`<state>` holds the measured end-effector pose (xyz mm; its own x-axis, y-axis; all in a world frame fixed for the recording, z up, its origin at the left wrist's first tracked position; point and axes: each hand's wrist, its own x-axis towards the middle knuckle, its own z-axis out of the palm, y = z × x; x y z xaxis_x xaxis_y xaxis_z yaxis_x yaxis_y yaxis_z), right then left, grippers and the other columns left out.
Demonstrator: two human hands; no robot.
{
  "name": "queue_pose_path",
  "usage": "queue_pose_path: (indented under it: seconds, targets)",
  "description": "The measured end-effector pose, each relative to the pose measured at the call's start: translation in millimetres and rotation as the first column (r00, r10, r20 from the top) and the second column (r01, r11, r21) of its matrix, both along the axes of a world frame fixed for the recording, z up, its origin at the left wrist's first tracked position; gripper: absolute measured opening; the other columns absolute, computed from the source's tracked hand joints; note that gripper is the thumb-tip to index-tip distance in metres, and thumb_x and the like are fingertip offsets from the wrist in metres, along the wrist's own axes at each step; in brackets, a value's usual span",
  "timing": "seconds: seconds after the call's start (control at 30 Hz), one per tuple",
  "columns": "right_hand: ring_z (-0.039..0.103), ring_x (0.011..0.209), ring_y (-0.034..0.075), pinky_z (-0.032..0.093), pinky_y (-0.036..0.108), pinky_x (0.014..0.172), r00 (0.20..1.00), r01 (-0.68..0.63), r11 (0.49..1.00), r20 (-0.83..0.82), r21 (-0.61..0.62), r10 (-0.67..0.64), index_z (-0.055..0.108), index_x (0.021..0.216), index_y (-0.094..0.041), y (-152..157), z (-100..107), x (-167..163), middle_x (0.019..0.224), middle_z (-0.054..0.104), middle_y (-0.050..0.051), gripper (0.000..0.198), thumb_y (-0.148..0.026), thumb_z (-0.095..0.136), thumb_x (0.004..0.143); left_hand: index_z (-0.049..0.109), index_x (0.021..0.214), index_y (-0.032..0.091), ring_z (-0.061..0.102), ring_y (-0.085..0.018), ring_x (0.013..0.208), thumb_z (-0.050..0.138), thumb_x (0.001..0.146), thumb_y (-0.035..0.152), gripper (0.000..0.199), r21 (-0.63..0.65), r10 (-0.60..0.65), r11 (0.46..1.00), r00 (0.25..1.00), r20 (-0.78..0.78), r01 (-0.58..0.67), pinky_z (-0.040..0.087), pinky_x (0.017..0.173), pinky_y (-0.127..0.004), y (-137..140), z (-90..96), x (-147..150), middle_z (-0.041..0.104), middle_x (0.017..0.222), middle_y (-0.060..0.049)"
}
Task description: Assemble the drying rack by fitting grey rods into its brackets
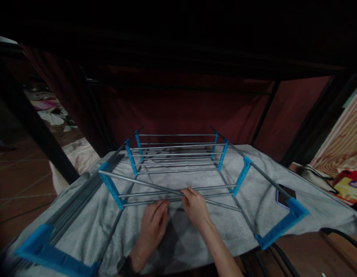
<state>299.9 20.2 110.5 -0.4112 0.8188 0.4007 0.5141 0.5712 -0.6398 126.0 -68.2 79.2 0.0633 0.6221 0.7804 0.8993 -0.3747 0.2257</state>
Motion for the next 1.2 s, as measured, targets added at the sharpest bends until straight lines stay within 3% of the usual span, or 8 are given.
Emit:
queue_pose_path:
  seconds: [0.13,0.27,0.43,0.57,0.8,1.03,1.2]
  targets:
    - [0.061,0.095,0.023,0.045,0.035,0.086,0.988,-0.039,0.998,0.148,0.042,0.032,0.068,0.106,-0.026,3.0,-24.9,14.5,0.1,0.067,0.007,0.037,-0.008,0.043,0.084,0.053,0.129,0.025,0.06,-0.024,0.114,0.046,0.089,0.007,0.044,-0.015,-0.005,1.0,0.983,-0.184,0.003,0.047,0.1,-0.046,1.7,4.9,17.9,0.067,0.117,-0.009]
    - [0.06,0.094,0.024,0.045,0.037,0.084,0.951,-0.068,0.993,0.308,0.096,0.036,0.067,0.102,-0.021,3.1,-31.5,20.3,0.099,0.066,0.009,0.036,-0.005,0.041,0.083,0.052,0.13,0.023,0.058,-0.025,0.118,0.048,0.09,0.014,0.041,-0.175,-0.037,0.984,0.965,-0.259,-0.009,0.041,0.107,-0.05,13.0,6.1,28.2,0.065,0.122,-0.008]
    - [0.06,0.096,0.022,0.041,0.038,0.091,0.922,-0.136,0.979,0.381,0.154,0.068,0.065,0.104,-0.024,1.4,-31.2,18.2,0.101,0.067,0.006,0.031,-0.009,0.043,0.088,0.059,0.118,0.022,0.065,-0.023,0.099,0.046,0.09,0.009,0.033,-0.338,-0.037,0.939,0.955,-0.295,-0.068,0.05,0.093,-0.044,26.5,-6.5,21.0,0.069,0.108,-0.006]
    - [0.06,0.098,0.022,0.04,0.039,0.094,0.913,-0.078,0.985,0.407,0.153,0.009,0.065,0.1,-0.023,10.7,-36.1,21.1,0.1,0.068,0.005,0.02,-0.016,0.05,0.09,0.06,0.116,0.022,0.066,-0.022,0.096,0.042,0.095,0.015,0.029,-0.452,-0.05,0.888,0.962,-0.269,-0.08,0.052,0.087,-0.039,34.2,-15.0,11.7,0.069,0.103,-0.005]
    - [0.064,0.097,0.021,0.042,0.035,0.091,0.874,-0.041,0.998,0.485,0.055,0.01,0.064,0.094,-0.022,28.6,-47.1,39.0,0.099,0.07,0.005,0.016,-0.016,0.05,0.087,0.058,0.117,0.026,0.064,-0.019,0.098,0.04,0.099,0.024,0.026,-0.594,-0.064,0.802,0.982,-0.177,-0.055,0.048,0.087,-0.035,36.2,-10.2,11.4,0.068,0.107,-0.002]
    - [0.067,0.093,0.023,0.044,0.033,0.08,0.9,-0.095,0.99,0.417,-0.1,0.128,0.06,0.102,-0.024,32.2,-57.1,49.3,0.098,0.072,0.003,0.015,-0.027,0.051,0.09,0.057,0.105,0.025,0.063,-0.021,0.098,0.055,0.093,0.029,0.013,-0.619,-0.006,0.778,0.983,-0.186,-0.112,0.045,0.086,-0.034,38.4,-11.1,8.8,0.067,0.104,-0.001]
    - [0.067,0.087,0.021,0.043,0.032,0.074,0.919,-0.125,0.978,0.352,-0.168,0.178,0.058,0.1,-0.025,28.9,-52.3,47.0,0.095,0.069,0.0,0.014,-0.032,0.053,0.089,0.056,0.104,0.024,0.062,-0.02,0.097,0.056,0.093,0.029,0.012,-0.645,-0.029,0.761,0.99,-0.141,-0.07,0.043,0.082,-0.031,37.2,-8.2,5.0,0.067,0.106,-0.001]
